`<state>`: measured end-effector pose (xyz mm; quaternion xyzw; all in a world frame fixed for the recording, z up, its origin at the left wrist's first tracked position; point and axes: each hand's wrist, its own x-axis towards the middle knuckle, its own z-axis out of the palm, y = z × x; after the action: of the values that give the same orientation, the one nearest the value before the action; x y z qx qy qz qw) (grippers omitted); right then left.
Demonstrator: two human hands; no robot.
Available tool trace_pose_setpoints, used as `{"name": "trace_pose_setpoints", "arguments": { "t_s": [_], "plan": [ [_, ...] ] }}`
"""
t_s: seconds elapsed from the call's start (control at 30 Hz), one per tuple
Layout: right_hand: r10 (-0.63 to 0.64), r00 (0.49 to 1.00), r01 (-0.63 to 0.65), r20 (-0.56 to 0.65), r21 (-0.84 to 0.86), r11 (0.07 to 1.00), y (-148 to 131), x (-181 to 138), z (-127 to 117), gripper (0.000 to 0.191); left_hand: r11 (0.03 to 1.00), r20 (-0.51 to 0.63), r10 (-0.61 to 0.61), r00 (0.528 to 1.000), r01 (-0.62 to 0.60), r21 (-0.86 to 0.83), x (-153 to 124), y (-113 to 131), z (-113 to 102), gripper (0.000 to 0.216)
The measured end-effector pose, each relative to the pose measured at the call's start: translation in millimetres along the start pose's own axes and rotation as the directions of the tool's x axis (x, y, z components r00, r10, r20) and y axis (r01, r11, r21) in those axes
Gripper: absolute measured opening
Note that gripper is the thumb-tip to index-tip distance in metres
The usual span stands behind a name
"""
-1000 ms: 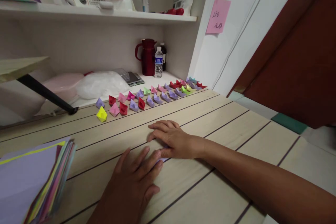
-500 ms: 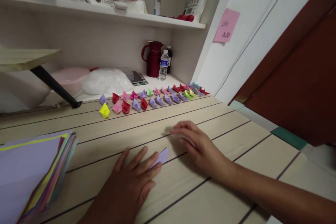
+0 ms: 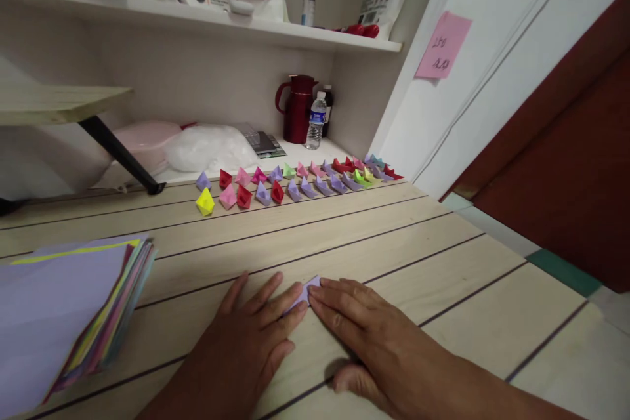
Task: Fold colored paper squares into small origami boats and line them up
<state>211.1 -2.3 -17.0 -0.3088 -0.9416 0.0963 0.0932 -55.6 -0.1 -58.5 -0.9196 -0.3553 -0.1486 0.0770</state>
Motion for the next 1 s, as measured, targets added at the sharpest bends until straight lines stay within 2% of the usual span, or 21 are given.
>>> {"name": "trace_pose_setpoints", "arguments": {
  "t_s": [0.33,0.5,0.63,0.77,0.9,1.0],
  "plan": [
    [0.054,0.999,-0.054,-0.003,-0.034,0.998,-6.7,5.3,1.5,0.071,0.999,0.01,-0.04,0.999,0.04,-0.002,-11.2,2.2,14.9,0.07],
    [0.088,0.996,-0.088,-0.01,-0.074,0.993,-12.1,7.8,2.4,0.073,0.996,0.017,-0.072,0.997,0.071,0.048,-24.7,0.2,0.3,0.059],
    [0.092,0.996,-0.09,0.016,-0.099,0.991,-15.4,8.6,1.6,0.073,0.989,0.044,-0.111,0.993,0.106,0.101,-25.1,2.4,-14.1,0.049],
    [0.104,0.993,-0.097,0.051,-0.128,0.987,-19.5,11.0,-1.4,0.072,0.966,0.072,-0.223,0.972,0.211,0.148,-25.1,6.6,-21.9,0.054],
    [0.101,0.994,-0.096,0.033,-0.116,0.989,-21.5,12.6,-3.9,0.07,0.94,0.069,-0.305,0.95,0.288,0.181,-28.1,12.2,-24.8,0.061],
    [0.082,0.996,-0.08,0.022,-0.087,0.993,-19.9,13.5,-5.2,0.071,0.93,0.082,-0.338,0.937,0.32,0.182,-23.5,16.7,-31.5,0.053]
  ]
}}
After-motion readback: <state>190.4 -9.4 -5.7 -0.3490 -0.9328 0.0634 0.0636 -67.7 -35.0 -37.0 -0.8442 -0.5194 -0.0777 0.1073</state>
